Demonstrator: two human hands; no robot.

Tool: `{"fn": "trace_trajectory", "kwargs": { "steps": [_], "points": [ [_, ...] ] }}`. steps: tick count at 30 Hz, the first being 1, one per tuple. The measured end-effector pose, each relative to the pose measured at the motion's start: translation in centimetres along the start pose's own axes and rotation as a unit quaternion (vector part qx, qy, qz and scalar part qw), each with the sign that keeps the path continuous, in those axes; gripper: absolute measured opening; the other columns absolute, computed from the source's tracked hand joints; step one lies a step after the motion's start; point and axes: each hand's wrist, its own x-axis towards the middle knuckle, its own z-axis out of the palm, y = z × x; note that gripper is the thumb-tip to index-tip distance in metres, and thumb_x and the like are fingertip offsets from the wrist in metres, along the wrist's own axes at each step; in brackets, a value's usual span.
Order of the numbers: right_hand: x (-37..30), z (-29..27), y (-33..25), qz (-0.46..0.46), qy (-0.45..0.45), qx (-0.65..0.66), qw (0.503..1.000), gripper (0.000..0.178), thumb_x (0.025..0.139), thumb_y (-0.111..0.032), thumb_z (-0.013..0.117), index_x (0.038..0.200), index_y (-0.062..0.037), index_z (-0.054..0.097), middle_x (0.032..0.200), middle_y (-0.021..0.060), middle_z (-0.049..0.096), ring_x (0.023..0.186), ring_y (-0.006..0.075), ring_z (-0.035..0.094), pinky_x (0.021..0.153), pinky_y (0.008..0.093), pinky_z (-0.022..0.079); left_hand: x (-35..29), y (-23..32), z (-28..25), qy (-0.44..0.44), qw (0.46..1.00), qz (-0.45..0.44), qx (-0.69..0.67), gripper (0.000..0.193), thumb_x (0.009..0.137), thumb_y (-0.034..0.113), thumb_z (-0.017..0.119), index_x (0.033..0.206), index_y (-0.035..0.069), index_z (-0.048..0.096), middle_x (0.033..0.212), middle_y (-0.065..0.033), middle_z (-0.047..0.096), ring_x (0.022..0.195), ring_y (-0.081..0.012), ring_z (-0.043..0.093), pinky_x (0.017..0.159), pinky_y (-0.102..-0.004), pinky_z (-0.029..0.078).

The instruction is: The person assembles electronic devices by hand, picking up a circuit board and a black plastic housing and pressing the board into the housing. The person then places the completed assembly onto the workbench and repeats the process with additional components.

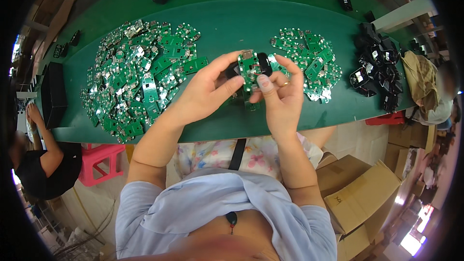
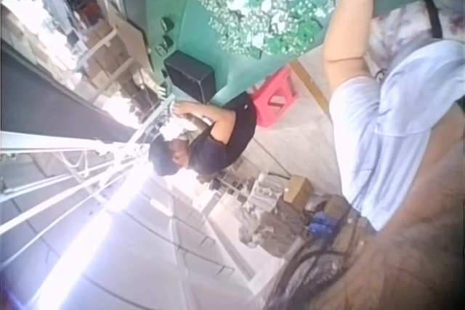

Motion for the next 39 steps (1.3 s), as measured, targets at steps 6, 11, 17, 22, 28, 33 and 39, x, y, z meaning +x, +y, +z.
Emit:
{"fn": "trace_trajectory", "kwargs": {
  "steps": [6, 11, 17, 22, 28, 33, 39],
  "points": [
    [0.0, -1.0, -0.4, -0.124, -0.004, -0.07, 0.99, 0.028, 0.086, -0.004, 0.054, 0.111, -0.0023, 0.041, 0.079, 0.0047, 0.053, 0.06, 0.0079, 0.048, 0.051, 0.0187, 0.041, 0.2, -0.1, -1.0, 0.025, 0.963, 0.026, 0.266, 0.041, 0.083, 0.001, 0.053, 0.124, 0.002, 0.044, 0.109, -0.0049, 0.053, 0.097, -0.0137, 0.052, 0.084, -0.028, 0.044],
    [-0.7, -1.1, 0.3, -0.16, -0.085, -0.085, 0.98, 0.024, 0.087, -0.001, 0.052, 0.11, -0.0015, 0.045, 0.081, 0.0051, 0.054, 0.061, 0.0088, 0.05, 0.053, 0.0197, 0.042, 1.1, -0.8, -0.7, -0.003, 0.988, -0.109, -0.106, 0.036, 0.081, -0.001, 0.055, 0.117, 0.002, 0.048, 0.106, -0.0032, 0.055, 0.099, -0.0139, 0.051, 0.083, -0.0286, 0.043],
    [-0.2, -1.9, -0.3, -0.251, -0.178, -0.286, 0.908, 0.021, 0.073, 0.004, 0.062, 0.092, -0.0039, 0.064, 0.078, 0.0073, 0.056, 0.06, 0.0145, 0.053, 0.049, 0.0242, 0.042, 1.0, -1.2, -0.3, 0.003, 0.981, -0.1, -0.169, 0.023, 0.081, 0.003, 0.062, 0.102, 0.005, 0.052, 0.099, -0.0029, 0.057, 0.092, -0.0104, 0.054, 0.083, -0.0233, 0.04],
    [0.8, -1.9, -0.9, -0.375, -0.165, -0.387, 0.826, 0.028, 0.062, 0.004, 0.066, 0.087, -0.0083, 0.066, 0.079, 0.0037, 0.056, 0.066, 0.0182, 0.055, 0.05, 0.0266, 0.042, 0.8, -2.3, 0.2, 0.074, 0.981, -0.075, -0.163, 0.02, 0.081, 0.006, 0.063, 0.096, 0.007, 0.049, 0.091, -0.0021, 0.059, 0.083, -0.0086, 0.055, 0.075, -0.0233, 0.043],
    [1.6, -1.6, -0.5, -0.442, -0.091, -0.402, 0.796, 0.023, 0.064, 0.002, 0.069, 0.084, -0.0079, 0.065, 0.078, 0.0033, 0.055, 0.069, 0.0188, 0.053, 0.051, 0.0275, 0.042, 0.6, -1.2, 0.9, 0.088, 0.971, -0.087, -0.206, 0.019, 0.088, 0.013, 0.056, 0.101, 0.004, 0.046, 0.091, -0.004, 0.059, 0.08, -0.0081, 0.055, 0.068, -0.0232, 0.045],
    [2.1, -1.6, -0.9, -0.406, -0.019, -0.436, 0.803, 0.017, 0.068, -0.001, 0.069, 0.083, -0.0064, 0.063, 0.078, 0.0037, 0.053, 0.066, 0.0181, 0.051, 0.051, 0.0272, 0.041, 0.5, -1.0, 0.9, 0.076, 0.976, -0.083, -0.185, 0.024, 0.087, 0.015, 0.057, 0.103, 0.002, 0.045, 0.093, -0.0071, 0.059, 0.08, -0.0093, 0.056, 0.066, -0.0234, 0.046],
    [2.2, -0.9, -1.6, -0.43, -0.06, -0.46, 0.775, 0.017, 0.067, -0.002, 0.068, 0.083, -0.0072, 0.062, 0.075, 0.0031, 0.052, 0.064, 0.0189, 0.051, 0.049, 0.0284, 0.041, 0.5, -1.4, 1.0, 0.087, 0.981, -0.035, -0.168, 0.025, 0.086, 0.011, 0.059, 0.104, 0.002, 0.045, 0.094, -0.0069, 0.058, 0.078, -0.008, 0.054, 0.062, -0.0215, 0.044]
  ]
}}
